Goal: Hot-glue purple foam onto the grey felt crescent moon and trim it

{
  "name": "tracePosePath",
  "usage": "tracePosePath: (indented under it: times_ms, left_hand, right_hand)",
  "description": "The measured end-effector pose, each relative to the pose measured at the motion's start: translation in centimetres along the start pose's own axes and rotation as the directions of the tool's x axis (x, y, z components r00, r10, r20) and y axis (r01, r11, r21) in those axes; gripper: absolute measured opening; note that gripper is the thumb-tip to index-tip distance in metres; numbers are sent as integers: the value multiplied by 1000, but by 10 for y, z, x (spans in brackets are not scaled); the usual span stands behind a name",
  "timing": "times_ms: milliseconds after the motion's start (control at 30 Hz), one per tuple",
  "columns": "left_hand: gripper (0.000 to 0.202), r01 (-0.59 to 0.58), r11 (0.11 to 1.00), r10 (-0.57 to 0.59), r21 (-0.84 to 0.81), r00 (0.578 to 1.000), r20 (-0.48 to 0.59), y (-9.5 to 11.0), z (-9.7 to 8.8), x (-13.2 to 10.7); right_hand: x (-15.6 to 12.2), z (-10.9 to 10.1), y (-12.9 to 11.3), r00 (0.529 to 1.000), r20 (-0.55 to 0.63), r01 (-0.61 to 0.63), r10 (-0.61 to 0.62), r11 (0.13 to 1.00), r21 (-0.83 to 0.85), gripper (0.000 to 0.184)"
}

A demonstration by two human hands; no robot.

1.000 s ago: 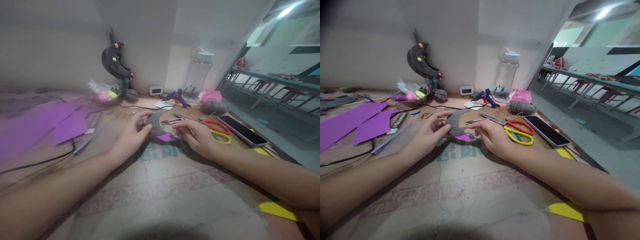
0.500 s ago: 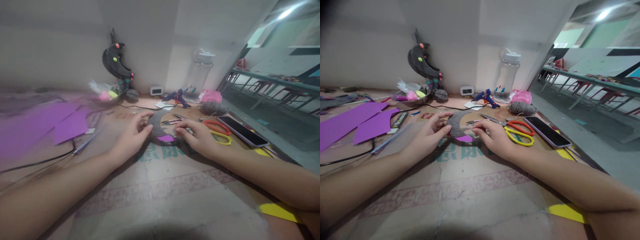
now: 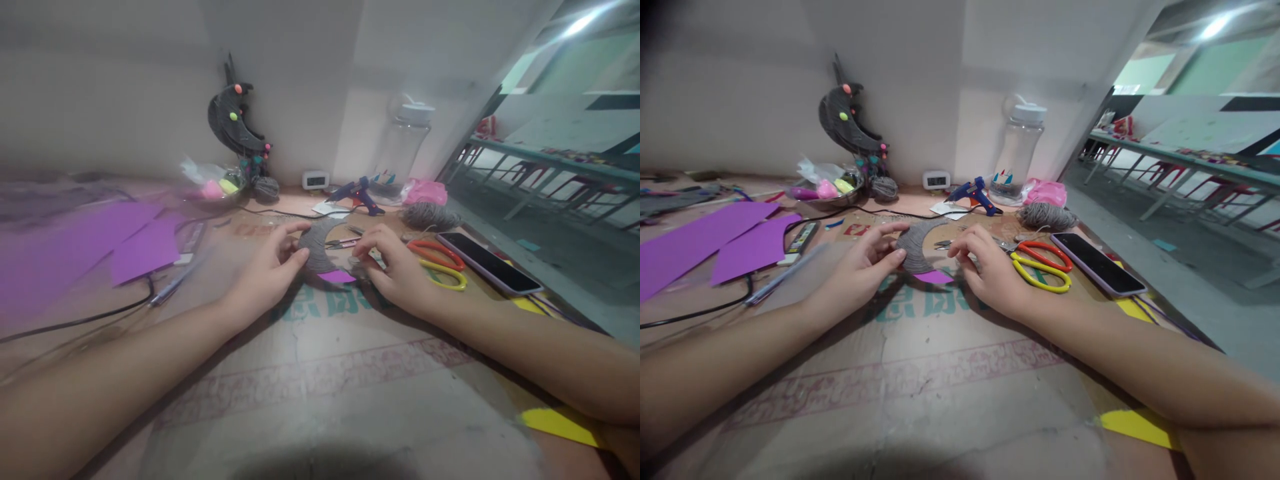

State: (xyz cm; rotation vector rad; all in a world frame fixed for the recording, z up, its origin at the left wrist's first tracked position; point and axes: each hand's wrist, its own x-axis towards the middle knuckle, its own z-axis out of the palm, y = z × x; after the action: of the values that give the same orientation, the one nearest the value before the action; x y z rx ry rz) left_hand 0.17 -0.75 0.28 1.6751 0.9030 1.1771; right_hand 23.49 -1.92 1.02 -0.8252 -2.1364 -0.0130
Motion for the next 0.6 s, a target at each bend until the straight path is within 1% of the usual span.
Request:
tracePosePath:
  times_ms: [67, 200, 333, 433, 500, 600]
  left_hand:
    - [39, 0, 1000, 1, -20, 1000, 7, 0, 0, 0]
    - [46, 13, 993, -10, -115, 1000, 29, -1, 1, 2]
    - [47, 6, 992, -2, -128, 999, 35, -1, 2, 4]
    - [39, -2, 995, 5, -100, 1000, 26, 0, 1, 5]
    - [31, 11, 997, -11, -81, 1000, -1, 1, 0, 5]
    - [22, 40, 997, -43, -71, 998, -48, 1, -2, 6]
  right_hand:
    - [-1, 0, 1, 1000, 7, 2, -2, 1000, 5, 24]
    - [-2, 1, 1, 1000, 17, -2, 2, 1000, 3, 23]
    - [-2, 1, 0, 1000, 3, 11, -11, 1000, 2, 20]
    - [-1, 0, -2, 1000, -6, -10, 10, 1000, 10, 12]
    - [0, -1, -3, 999, 22, -26, 26, 1000, 18, 7]
    - [0, -2, -5, 997, 53, -56, 55, 998, 20, 9]
